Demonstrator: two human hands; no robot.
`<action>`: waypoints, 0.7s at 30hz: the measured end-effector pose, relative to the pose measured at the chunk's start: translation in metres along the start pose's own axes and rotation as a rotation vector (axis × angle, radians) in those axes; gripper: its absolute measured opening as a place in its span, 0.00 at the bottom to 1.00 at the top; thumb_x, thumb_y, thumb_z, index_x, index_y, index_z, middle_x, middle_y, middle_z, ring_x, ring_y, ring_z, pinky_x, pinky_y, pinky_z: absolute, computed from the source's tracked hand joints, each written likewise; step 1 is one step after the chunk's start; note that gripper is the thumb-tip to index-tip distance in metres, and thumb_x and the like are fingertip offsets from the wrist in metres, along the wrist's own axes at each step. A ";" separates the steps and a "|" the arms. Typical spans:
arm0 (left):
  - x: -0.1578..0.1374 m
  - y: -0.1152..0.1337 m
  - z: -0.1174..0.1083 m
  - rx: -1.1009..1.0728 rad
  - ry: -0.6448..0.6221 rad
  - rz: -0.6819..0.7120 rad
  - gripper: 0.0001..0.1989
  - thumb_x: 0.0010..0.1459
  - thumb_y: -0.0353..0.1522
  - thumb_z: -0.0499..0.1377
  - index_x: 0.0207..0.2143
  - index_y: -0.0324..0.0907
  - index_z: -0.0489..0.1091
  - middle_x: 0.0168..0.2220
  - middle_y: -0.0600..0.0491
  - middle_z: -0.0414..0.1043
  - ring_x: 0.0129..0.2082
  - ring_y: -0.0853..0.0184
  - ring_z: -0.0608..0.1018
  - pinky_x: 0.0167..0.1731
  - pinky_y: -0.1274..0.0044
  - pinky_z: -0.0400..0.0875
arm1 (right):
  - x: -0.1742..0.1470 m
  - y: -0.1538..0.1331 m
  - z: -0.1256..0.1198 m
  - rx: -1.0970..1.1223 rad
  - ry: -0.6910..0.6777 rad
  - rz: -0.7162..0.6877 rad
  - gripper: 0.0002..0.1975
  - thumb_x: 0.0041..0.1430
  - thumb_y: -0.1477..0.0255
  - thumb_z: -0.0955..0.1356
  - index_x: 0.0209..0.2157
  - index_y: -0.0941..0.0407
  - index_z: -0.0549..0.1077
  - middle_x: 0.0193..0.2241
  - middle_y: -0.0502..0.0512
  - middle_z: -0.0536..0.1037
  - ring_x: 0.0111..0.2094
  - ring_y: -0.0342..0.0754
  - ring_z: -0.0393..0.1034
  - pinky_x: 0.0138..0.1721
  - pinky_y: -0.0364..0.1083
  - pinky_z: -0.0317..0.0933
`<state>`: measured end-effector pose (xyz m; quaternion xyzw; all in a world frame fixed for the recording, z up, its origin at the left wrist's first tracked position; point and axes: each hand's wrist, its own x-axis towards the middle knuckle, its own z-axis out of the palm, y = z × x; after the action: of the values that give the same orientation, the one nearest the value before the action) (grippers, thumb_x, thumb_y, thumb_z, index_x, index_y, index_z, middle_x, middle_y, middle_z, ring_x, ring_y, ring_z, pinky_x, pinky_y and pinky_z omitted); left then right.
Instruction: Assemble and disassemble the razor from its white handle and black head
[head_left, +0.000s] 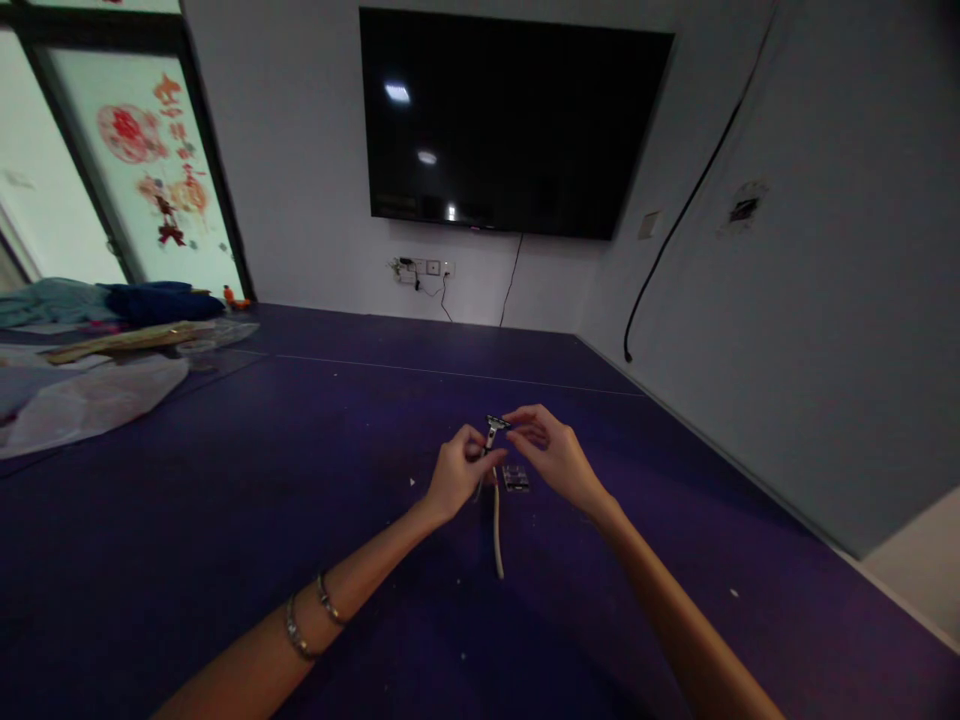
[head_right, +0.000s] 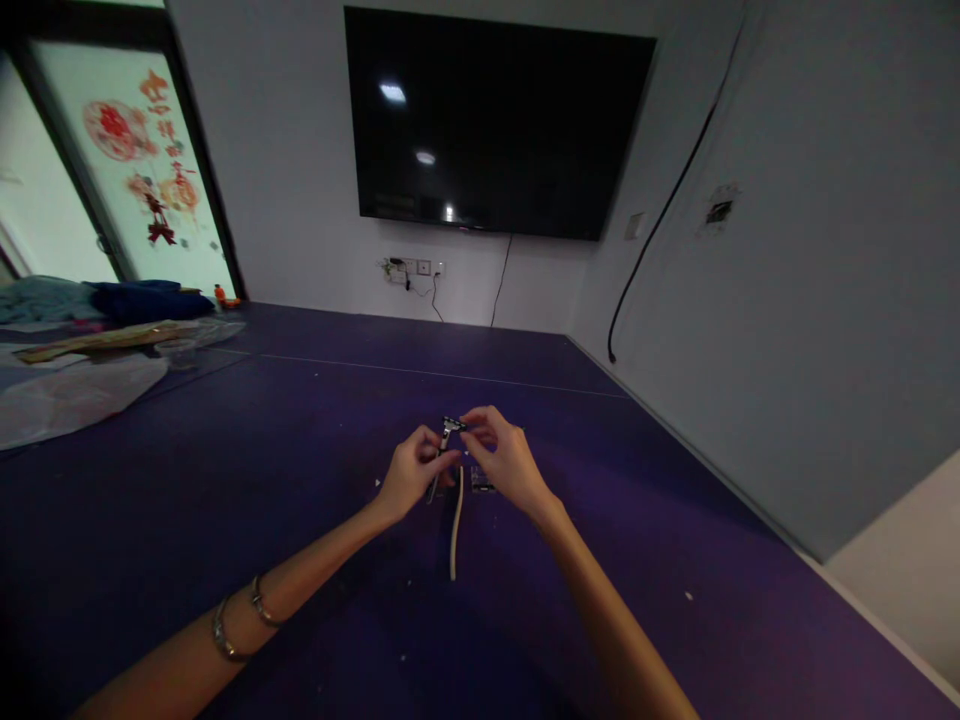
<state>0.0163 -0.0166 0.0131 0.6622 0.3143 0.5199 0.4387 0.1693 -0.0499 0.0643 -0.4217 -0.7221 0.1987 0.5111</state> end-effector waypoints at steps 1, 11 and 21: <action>0.003 0.002 -0.002 -0.017 0.018 -0.006 0.16 0.47 0.40 0.62 0.27 0.41 0.58 0.20 0.59 0.71 0.17 0.71 0.74 0.18 0.81 0.65 | 0.000 0.000 -0.001 0.001 0.006 0.005 0.10 0.54 0.69 0.65 0.40 0.54 0.67 0.38 0.55 0.74 0.35 0.46 0.71 0.39 0.46 0.65; 0.026 0.026 -0.024 -0.111 0.081 -0.044 0.13 0.49 0.37 0.60 0.31 0.35 0.71 0.33 0.46 0.76 0.35 0.64 0.77 0.35 0.74 0.69 | -0.001 0.017 0.010 -0.076 -0.108 0.109 0.11 0.56 0.64 0.63 0.34 0.56 0.71 0.27 0.51 0.74 0.28 0.44 0.68 0.30 0.43 0.62; 0.021 0.033 -0.019 -0.175 -0.074 -0.104 0.14 0.52 0.38 0.57 0.33 0.35 0.74 0.36 0.44 0.76 0.37 0.63 0.76 0.38 0.73 0.68 | -0.013 0.009 0.042 -0.128 -0.225 0.047 0.11 0.57 0.64 0.61 0.27 0.57 0.67 0.18 0.45 0.63 0.19 0.39 0.55 0.21 0.40 0.48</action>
<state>0.0023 -0.0074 0.0525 0.6230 0.2854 0.4968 0.5325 0.1365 -0.0492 0.0334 -0.4454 -0.7759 0.2102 0.3941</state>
